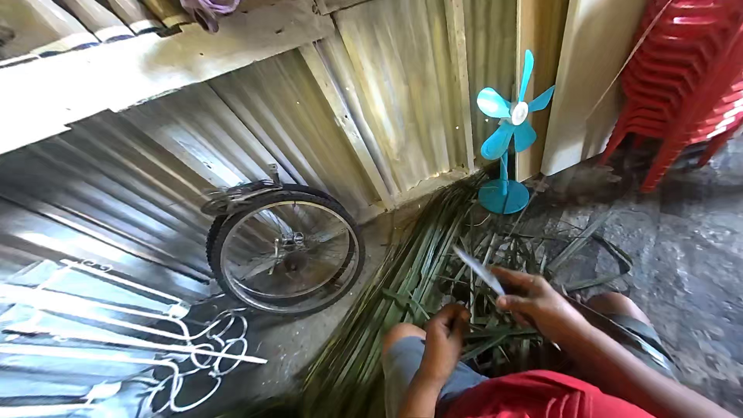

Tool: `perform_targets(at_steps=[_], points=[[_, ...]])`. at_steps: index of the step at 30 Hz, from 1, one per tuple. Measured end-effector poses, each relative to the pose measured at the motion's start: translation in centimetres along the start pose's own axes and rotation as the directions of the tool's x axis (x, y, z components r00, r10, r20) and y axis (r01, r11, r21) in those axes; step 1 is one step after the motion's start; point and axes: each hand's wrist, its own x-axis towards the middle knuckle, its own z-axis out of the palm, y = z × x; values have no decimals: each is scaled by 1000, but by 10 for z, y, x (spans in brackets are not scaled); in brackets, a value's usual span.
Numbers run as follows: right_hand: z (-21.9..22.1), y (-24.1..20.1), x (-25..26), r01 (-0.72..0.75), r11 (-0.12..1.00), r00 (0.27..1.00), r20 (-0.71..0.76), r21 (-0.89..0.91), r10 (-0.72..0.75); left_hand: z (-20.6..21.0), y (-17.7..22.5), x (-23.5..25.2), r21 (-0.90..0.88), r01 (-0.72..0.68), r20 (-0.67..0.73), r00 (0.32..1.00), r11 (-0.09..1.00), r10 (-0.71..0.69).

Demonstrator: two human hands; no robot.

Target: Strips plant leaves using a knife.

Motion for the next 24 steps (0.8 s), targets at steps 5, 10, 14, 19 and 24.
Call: perform_targets(at_steps=[5,10,14,19,24], points=[[26,30,-6,-11,994,984,173,-107,30,9,11,-4,-92,91,-64,993,992,-97],[27,34,-7,-75,997,984,156,-32,79,8,7,-10,-184,124,-60,989,975,-137],[23,25,-2,-81,992,997,7,95,81,0,6,-14,-35,52,-59,997,998,-54],[-20,7,19,-18,978,949,-304,209,82,-3,-3,-32,80,32,-97,995,996,-24],[18,13,-4,-177,981,984,20,86,176,6,4,-22,154,14,-166,986,988,12]])
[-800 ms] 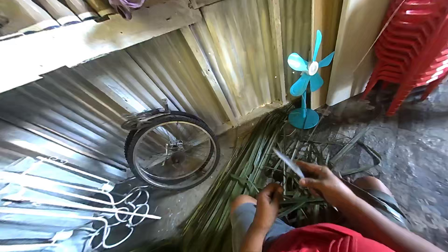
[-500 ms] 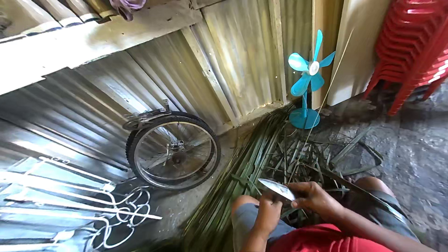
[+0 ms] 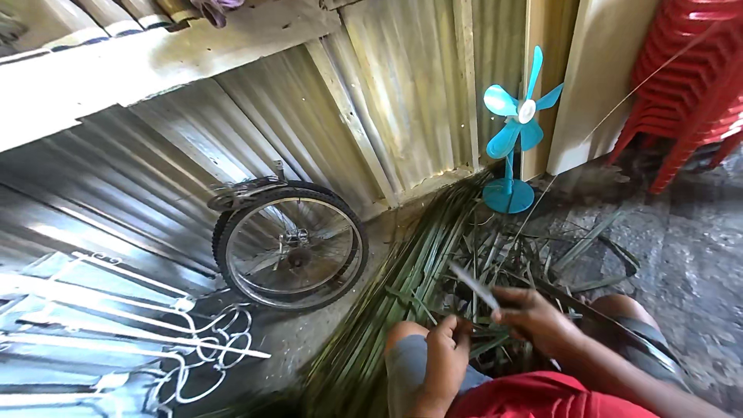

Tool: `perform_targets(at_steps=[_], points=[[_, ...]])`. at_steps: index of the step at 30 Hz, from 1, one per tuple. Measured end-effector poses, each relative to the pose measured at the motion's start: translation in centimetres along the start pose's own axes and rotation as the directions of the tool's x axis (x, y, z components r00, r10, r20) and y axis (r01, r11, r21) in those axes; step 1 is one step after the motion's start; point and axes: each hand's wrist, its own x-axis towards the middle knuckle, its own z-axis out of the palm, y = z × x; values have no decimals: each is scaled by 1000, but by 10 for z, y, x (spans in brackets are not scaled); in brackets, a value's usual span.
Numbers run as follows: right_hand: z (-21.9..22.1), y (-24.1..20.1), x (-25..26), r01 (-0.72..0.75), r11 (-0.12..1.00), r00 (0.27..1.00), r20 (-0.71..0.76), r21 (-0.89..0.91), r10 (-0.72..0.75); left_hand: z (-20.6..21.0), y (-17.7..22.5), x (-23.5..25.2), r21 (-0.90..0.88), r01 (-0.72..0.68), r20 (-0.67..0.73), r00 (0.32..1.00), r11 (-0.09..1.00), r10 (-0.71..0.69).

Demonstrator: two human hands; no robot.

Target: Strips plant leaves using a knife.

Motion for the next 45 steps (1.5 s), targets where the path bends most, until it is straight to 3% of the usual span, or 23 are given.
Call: perform_targets(at_steps=[2,5,11,16,23,25,29,32,45], points=[[11,14,-3,-65,998,992,110,16,62,4,2,3,-5,-20,-15,1000,1000,20],[11,17,-2,-132,990,980,154,43,124,4,3,5,24,-61,-29,998,998,62],[11,21,-1,-111,993,971,207,-47,119,6,6,2,145,-55,-73,995,988,66],[14,15,-2,-82,995,993,87,63,76,2,8,5,273,-156,-72,981,949,182],[-10,-3,11,29,961,980,-199,275,27,-4,-2,-4,287,-224,-58,966,931,251],[-9,-3,10,15,973,987,-160,230,23,-3,-3,-3,244,-184,-66,976,952,205],[7,11,-1,-94,992,993,80,89,87,0,-1,2,164,-122,-66,989,979,134],[10,17,0,-140,984,980,156,109,122,3,-3,5,158,-139,-77,985,978,152],[-17,-3,14,14,931,974,-215,365,70,-23,-3,-24,361,-232,-22,966,903,256]])
